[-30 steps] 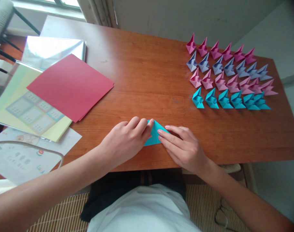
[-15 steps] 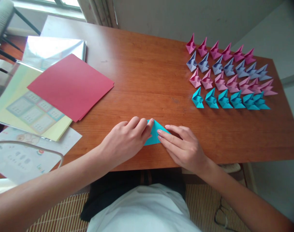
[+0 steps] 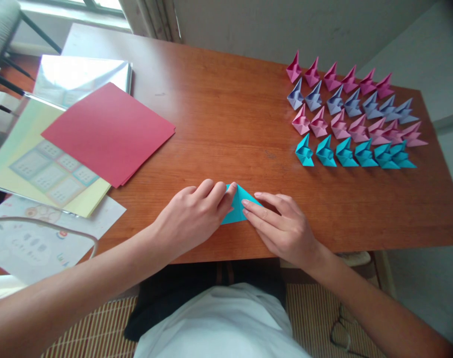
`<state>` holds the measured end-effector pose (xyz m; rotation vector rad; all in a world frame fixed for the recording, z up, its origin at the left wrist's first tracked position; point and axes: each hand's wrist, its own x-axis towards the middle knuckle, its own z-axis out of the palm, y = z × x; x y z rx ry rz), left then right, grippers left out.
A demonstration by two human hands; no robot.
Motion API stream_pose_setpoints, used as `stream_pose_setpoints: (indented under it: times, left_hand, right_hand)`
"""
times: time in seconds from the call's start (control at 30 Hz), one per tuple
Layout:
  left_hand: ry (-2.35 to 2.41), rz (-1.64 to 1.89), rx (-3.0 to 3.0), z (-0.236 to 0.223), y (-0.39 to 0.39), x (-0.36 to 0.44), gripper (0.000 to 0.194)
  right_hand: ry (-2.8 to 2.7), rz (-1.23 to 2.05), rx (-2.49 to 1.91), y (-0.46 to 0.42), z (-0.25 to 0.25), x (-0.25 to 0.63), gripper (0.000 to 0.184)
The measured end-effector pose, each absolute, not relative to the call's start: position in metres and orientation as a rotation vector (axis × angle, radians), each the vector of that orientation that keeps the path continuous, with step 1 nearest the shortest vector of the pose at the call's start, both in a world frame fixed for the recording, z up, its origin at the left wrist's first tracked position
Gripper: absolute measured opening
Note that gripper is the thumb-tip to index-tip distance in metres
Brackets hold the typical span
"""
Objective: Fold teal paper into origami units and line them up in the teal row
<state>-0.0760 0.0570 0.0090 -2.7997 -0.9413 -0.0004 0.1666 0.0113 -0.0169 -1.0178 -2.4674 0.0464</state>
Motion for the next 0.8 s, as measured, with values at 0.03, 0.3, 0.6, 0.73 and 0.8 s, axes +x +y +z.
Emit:
stream_pose_setpoints:
  times: [0.03, 0.3, 0.6, 0.73, 0.8]
  left_hand:
    - [-0.941, 0.000, -2.798, 0.009, 0.057, -0.076, 0.040]
    - [-0.955, -0.038, -2.765, 0.015, 0.054, -0.070, 0.033]
    - [-0.855, -0.108, -2.833, 0.011, 0.041, -0.071, 0.040]
    - [-0.849, -0.106, -2.831, 0.011, 0.042, -0.071, 0.040]
    - [-0.847, -0.110, -2.829, 0.012, 0.043, -0.070, 0.041]
  right_hand:
    - [-2.466, 0.050, -1.018, 0.011, -0.017, 0.167, 0.028]
    - [-2.450, 0.027, -1.028, 0.013, -0.015, 0.164, 0.023]
    - [-2.470, 0.065, -1.000, 0.014, -0.017, 0.166, 0.028]
    - [-2.468, 0.077, -0.993, 0.014, -0.017, 0.166, 0.026]
    - [-2.464, 0.078, -0.994, 0.014, -0.016, 0.166, 0.026]
